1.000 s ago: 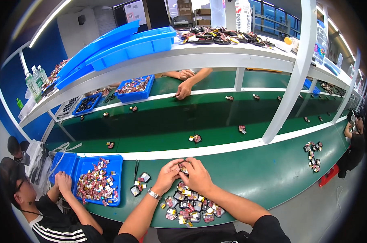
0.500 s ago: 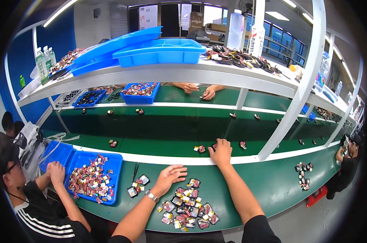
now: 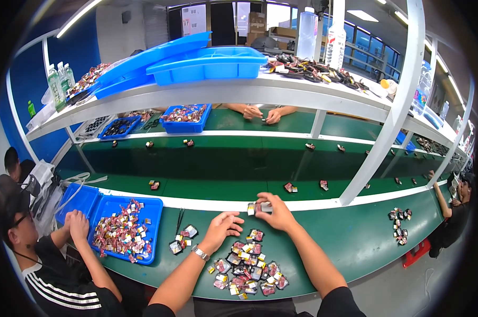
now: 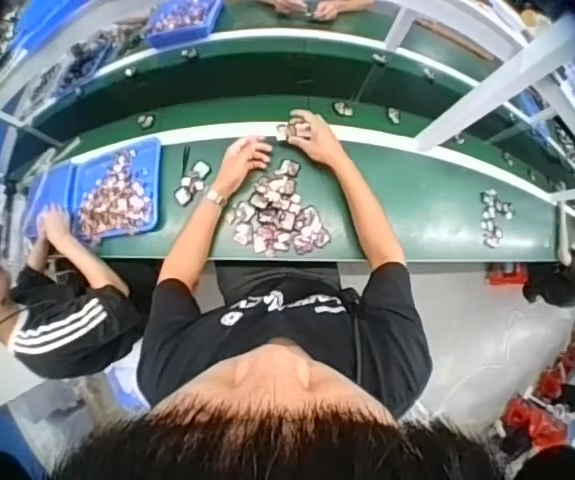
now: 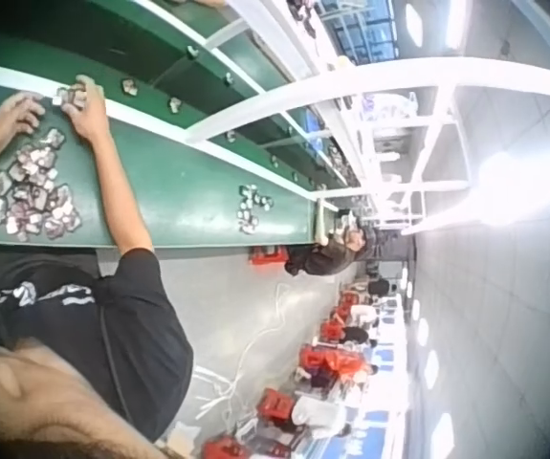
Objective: Assembling small electronic components on a production line.
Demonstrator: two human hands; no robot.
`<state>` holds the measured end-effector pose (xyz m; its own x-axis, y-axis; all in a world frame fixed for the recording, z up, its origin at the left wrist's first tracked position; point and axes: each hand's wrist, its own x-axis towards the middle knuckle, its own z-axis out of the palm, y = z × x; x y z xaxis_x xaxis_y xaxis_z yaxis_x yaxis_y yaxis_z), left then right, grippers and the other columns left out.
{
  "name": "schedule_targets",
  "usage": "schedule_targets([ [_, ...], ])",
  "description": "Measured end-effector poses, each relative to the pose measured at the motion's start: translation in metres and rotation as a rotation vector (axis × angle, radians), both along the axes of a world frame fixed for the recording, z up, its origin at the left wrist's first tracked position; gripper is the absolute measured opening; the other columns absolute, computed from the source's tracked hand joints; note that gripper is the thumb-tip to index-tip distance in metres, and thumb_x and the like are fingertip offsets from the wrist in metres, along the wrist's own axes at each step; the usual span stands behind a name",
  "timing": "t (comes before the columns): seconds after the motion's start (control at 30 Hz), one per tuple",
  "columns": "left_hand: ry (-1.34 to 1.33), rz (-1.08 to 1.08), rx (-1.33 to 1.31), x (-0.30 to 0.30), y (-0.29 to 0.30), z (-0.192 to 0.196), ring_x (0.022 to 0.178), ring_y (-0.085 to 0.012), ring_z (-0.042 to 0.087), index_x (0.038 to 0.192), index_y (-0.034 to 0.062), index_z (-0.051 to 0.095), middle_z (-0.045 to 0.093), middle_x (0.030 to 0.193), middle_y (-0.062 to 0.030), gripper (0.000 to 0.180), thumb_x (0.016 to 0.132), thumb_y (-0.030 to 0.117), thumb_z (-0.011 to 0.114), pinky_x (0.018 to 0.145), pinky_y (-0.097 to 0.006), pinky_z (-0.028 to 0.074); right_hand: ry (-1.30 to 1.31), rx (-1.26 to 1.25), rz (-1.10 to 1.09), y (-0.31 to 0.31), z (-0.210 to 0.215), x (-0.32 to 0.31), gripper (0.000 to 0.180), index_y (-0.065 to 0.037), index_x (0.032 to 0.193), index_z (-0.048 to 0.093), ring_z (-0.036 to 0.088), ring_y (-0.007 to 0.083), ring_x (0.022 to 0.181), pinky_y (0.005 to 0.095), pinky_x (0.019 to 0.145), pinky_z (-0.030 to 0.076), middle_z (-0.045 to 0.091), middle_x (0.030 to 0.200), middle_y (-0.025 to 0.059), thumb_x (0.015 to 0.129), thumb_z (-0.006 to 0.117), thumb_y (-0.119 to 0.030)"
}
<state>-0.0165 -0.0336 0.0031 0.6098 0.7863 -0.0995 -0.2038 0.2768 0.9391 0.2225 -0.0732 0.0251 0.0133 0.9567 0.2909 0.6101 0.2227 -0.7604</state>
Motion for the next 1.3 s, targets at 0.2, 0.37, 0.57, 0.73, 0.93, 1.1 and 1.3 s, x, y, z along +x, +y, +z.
schedule_targets([
  [0.2, -0.062, -0.376, -0.156, -0.008, 0.009, -0.004, 0.086, -0.0165, 0.066, 0.124, -0.0035, 0.052, 0.064, 0.103, -0.0123, 0.034, 0.103, 0.022, 0.048, 0.075, -0.027, 0.056, -0.086, 0.016, 0.323, -0.038, 0.036, -0.028, 0.065, -0.007, 0.135, 0.050, 0.050, 0.0291, 0.121, 0.0393, 0.106, 0.040, 0.063, 0.124, 0.0055, 0.075, 0.073, -0.006],
  [0.37, -0.060, -0.209, -0.110, 0.001, -0.002, 0.005, 0.095, -0.0217, 0.067, 0.134, -0.0002, 0.046, 0.063, 0.111, -0.0142, 0.035, 0.102, 0.013, 0.047, 0.082, -0.030, 0.057, -0.120, 0.205, 0.279, -0.040, 0.028, -0.035, 0.054, -0.007, 0.130, 0.056, 0.049, 0.0310, 0.123, 0.0413, 0.105, 0.042, 0.058, 0.129, 0.0097, 0.077, 0.068, -0.002],
  [0.57, -0.094, -0.201, -0.096, 0.001, -0.003, 0.003, 0.103, -0.0212, 0.065, 0.137, 0.0012, 0.042, 0.062, 0.115, -0.0141, 0.039, 0.100, 0.010, 0.049, 0.089, -0.033, 0.057, -0.227, 0.287, 0.159, -0.040, 0.007, -0.044, 0.017, -0.010, 0.094, 0.069, 0.050, 0.0317, 0.122, 0.0419, 0.100, 0.045, 0.055, 0.127, 0.0110, 0.077, 0.074, -0.011],
  [0.73, 0.027, -0.257, 0.090, -0.002, 0.001, -0.003, 0.105, -0.0185, 0.064, 0.136, 0.0022, 0.044, 0.064, 0.114, -0.0110, 0.037, 0.100, 0.009, 0.049, 0.092, -0.033, 0.056, -0.228, 0.232, 0.189, -0.039, 0.010, -0.048, 0.012, -0.008, 0.091, 0.070, 0.050, 0.0300, 0.122, 0.0398, 0.101, 0.044, 0.056, 0.126, 0.0093, 0.079, 0.072, -0.011],
  [0.93, -0.034, -0.265, -0.041, 0.001, 0.000, 0.000, 0.109, -0.0186, 0.062, 0.134, 0.0020, 0.045, 0.063, 0.117, -0.0112, 0.037, 0.098, 0.004, 0.051, 0.096, -0.032, 0.053, -0.209, 0.233, 0.149, -0.038, 0.008, -0.046, 0.010, -0.006, 0.088, 0.071, 0.051, 0.0310, 0.120, 0.0397, 0.098, 0.046, 0.057, 0.127, 0.0107, 0.079, 0.071, -0.011],
  [1.1, -0.088, -0.333, 0.085, -0.003, 0.002, -0.007, 0.115, -0.0176, 0.059, 0.134, 0.0019, 0.044, 0.059, 0.123, -0.0102, 0.038, 0.097, 0.002, 0.051, 0.097, -0.034, 0.053, -0.212, 0.219, 0.096, -0.036, 0.007, -0.054, 0.010, -0.006, 0.088, 0.072, 0.052, 0.0308, 0.119, 0.0398, 0.098, 0.046, 0.059, 0.124, 0.0102, 0.080, 0.069, -0.012],
  [1.3, -0.024, -0.286, -0.034, 0.002, -0.002, 0.001, 0.110, -0.0165, 0.061, 0.130, 0.0017, 0.047, 0.061, 0.118, -0.0085, 0.033, 0.097, 0.003, 0.053, 0.097, -0.034, 0.053, -0.180, 0.171, 0.138, -0.042, 0.008, -0.049, 0.011, -0.006, 0.089, 0.072, 0.052, 0.0297, 0.119, 0.0390, 0.097, 0.046, 0.059, 0.124, 0.0113, 0.081, 0.068, -0.014],
])
